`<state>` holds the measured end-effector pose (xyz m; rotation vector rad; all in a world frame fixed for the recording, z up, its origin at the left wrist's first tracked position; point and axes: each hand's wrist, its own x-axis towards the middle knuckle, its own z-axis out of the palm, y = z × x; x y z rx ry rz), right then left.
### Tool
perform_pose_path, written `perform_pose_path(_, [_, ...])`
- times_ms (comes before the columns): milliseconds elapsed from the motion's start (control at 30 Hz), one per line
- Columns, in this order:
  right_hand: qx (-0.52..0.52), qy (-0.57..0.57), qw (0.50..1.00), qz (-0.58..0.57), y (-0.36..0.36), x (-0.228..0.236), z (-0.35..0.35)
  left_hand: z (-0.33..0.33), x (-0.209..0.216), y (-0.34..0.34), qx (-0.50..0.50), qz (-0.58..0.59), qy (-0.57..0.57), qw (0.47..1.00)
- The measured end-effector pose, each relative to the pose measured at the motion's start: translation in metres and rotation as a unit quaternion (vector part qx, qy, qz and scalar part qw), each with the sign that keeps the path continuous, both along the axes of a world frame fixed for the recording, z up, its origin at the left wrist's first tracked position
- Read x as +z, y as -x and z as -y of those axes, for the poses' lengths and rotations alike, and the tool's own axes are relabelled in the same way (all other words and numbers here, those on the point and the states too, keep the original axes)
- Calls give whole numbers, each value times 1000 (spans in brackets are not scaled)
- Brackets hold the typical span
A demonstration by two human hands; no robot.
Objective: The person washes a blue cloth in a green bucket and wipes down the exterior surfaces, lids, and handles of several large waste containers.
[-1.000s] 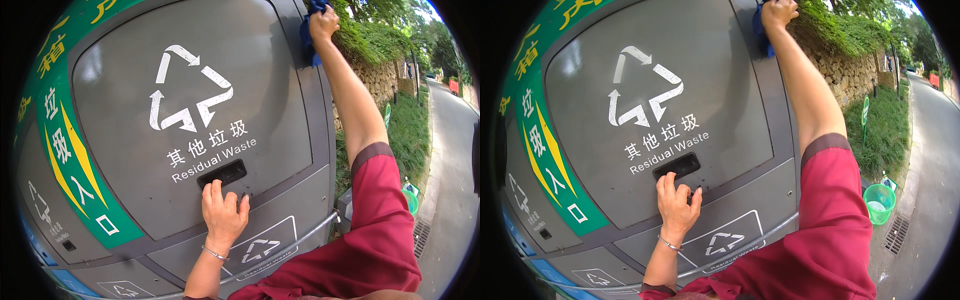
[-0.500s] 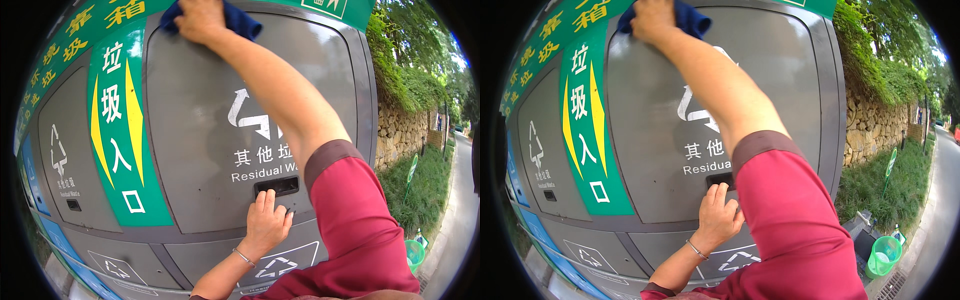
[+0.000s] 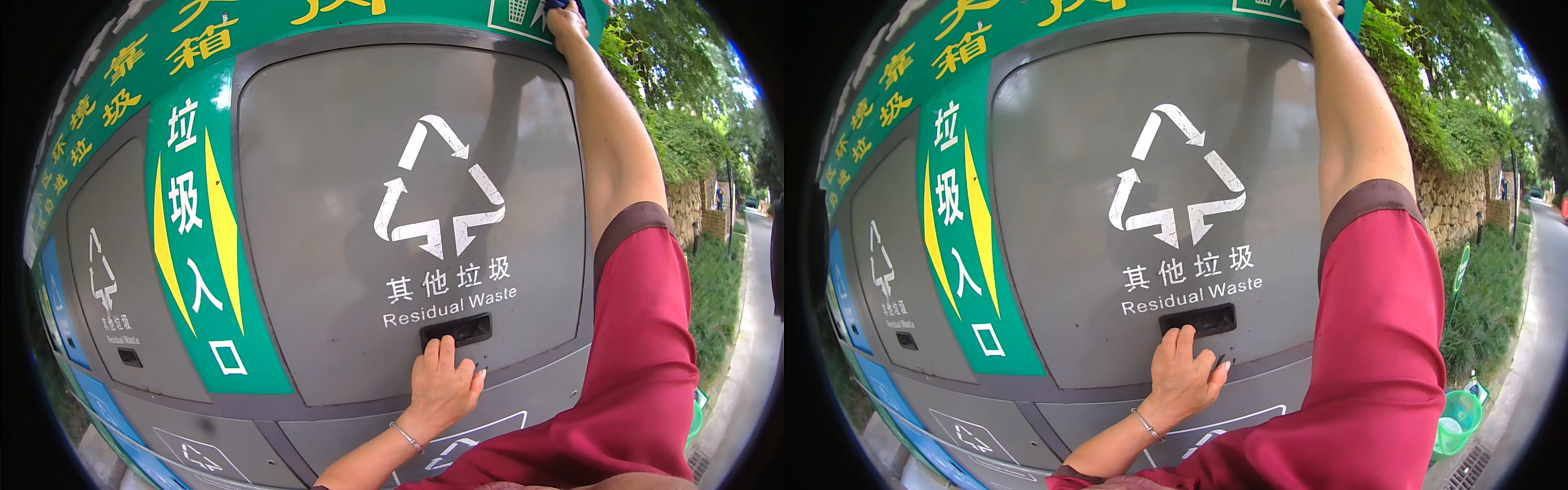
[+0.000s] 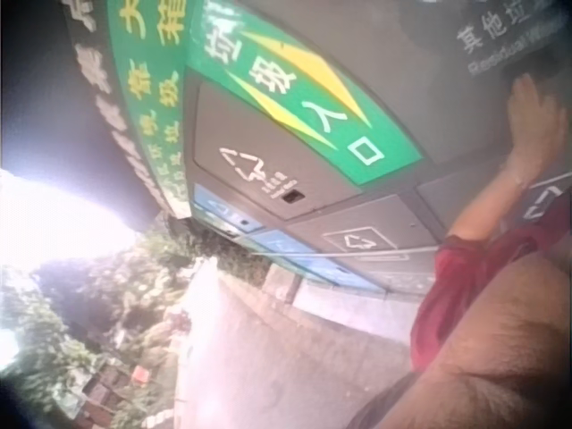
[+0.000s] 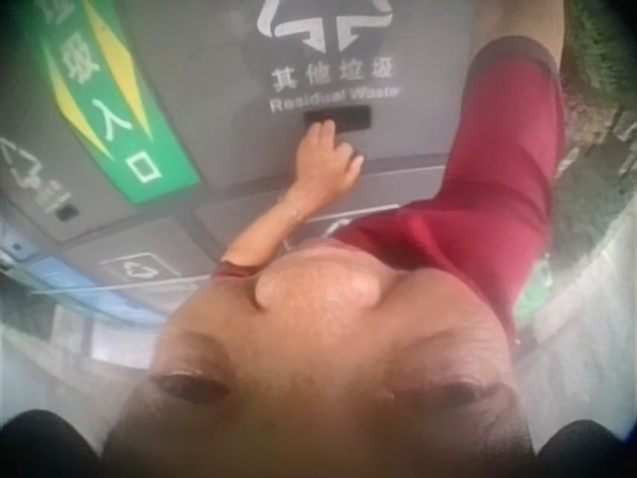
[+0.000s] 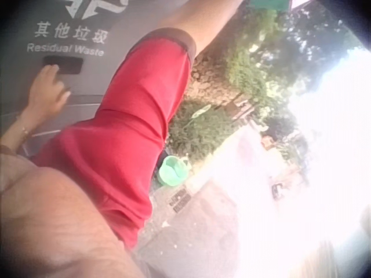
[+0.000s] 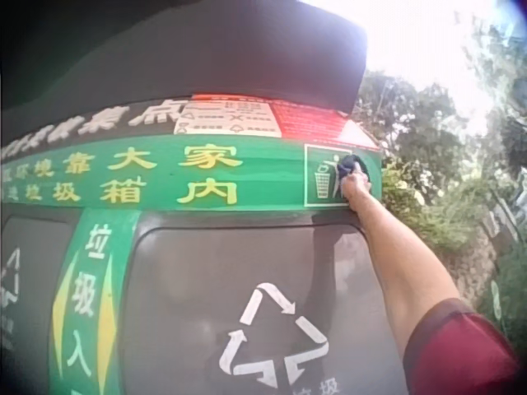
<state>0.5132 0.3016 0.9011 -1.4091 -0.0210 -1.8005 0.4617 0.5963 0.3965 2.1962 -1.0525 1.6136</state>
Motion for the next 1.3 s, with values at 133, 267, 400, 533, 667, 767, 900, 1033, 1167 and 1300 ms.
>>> perform_pose_path(133, [-145, 112, 964, 193, 25, 1, -152, 4, 4, -1, -1, 11, 9, 1000])
perform_pose_path(267, [-165, 411, 856, 267, 18, -30, -281, 2, 3, 0, 2, -4, 13, 1000])
perform_pose_path(400, [-127, 432, 817, 360, -35, 12, -239, 1, 4, 2, 5, -14, 10, 1000])
perform_pose_path(533, [-216, 116, 946, 212, 11, 6, -82, 7, 6, 5, 6, -5, 15, 1000])
perform_pose_path(667, [-98, -33, 992, 76, 1, 15, -1, 12, 3, 1, 7, 3, 39, 999])
perform_pose_path(767, [-93, -86, 985, 116, -23, 51, -11, 13, 0, -1, -5, 11, 39, 999])
perform_pose_path(900, [-195, 197, 932, 233, -13, -7, -105, 9, 4, 0, 27, 8, 8, 1000])
perform_pose_path(1033, [-133, 151, 927, 317, -18, 37, -36, 11, 4, -5, 17, 24, 7, 1000])
perform_pose_path(1167, [-94, -74, 983, 142, -48, 36, 94, 14, 4, -2, 51, 35, 11, 998])
perform_pose_path(1300, [-151, -53, 964, 212, -73, 44, 120, 15, 1, -4, 40, 23, 28, 999])
